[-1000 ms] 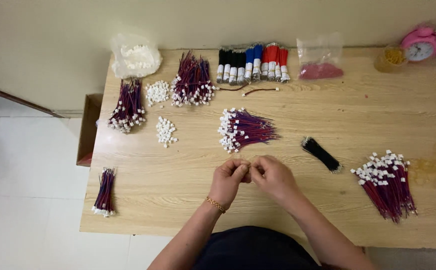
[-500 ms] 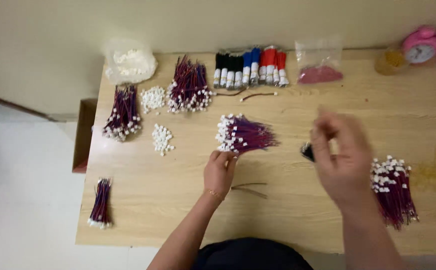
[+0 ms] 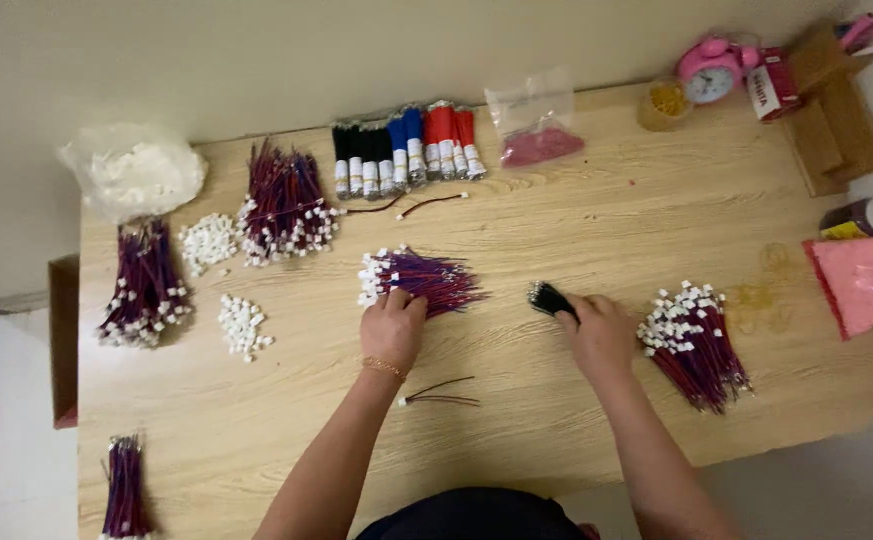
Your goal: Sorting and bundling small electronic wire connectors on a wooden table.
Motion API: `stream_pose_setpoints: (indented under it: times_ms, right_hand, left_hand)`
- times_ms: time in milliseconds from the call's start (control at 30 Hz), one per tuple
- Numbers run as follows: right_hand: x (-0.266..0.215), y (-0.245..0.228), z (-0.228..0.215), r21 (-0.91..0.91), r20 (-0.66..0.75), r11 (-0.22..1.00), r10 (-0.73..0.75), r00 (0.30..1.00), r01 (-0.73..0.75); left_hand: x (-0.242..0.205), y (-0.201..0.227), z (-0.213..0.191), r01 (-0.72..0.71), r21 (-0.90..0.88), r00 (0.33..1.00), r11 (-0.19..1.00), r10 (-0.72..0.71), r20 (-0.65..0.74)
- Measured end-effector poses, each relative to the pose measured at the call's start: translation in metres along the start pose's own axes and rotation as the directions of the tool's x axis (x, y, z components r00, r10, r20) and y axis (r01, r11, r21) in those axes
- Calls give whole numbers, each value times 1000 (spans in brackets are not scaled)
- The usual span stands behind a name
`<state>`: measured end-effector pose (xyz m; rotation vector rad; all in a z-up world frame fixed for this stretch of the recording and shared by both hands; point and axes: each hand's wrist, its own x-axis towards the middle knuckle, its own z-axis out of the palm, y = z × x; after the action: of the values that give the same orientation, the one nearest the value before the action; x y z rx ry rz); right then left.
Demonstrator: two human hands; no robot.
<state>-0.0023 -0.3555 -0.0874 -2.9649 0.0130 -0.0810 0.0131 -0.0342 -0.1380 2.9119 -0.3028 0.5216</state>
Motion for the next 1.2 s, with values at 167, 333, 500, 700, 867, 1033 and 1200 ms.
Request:
stream_pose_setpoints:
  times_ms: [167,333,500,700,867,1033,1200]
  right_hand:
    - [7,19,34,-65,-63,998,22,998,-26]
    - [16,18,21,52,-26,997,51,998,-50]
    - [22,30,7,285,104,927,221,970,-242]
    - [21,0,-63,478,26,862,183,983,-173]
    - [7,-42,-104,576,-17,815,87,996,-61]
    - [-8,-91,-121,715,-53,698,2,999,37]
    - [-19,-134,-152,743,-138,611,-264,955,275]
  left_hand:
    - [5,2,-11,81,-96,997,992,-79,23]
    - [5,0,-17,251,-231,967,940,-230,112]
    - [20,5,-70,419,-485,908,768,-347,235]
    - [16,4,-90,469,-705,862,533,-449,234]
    - [15,16,-111,438,-796,852,417,-474,221]
    - [11,43,-149,394,-892,842,224,-477,252]
    - [8,65,-181,351,-936,837,-34,-436,330]
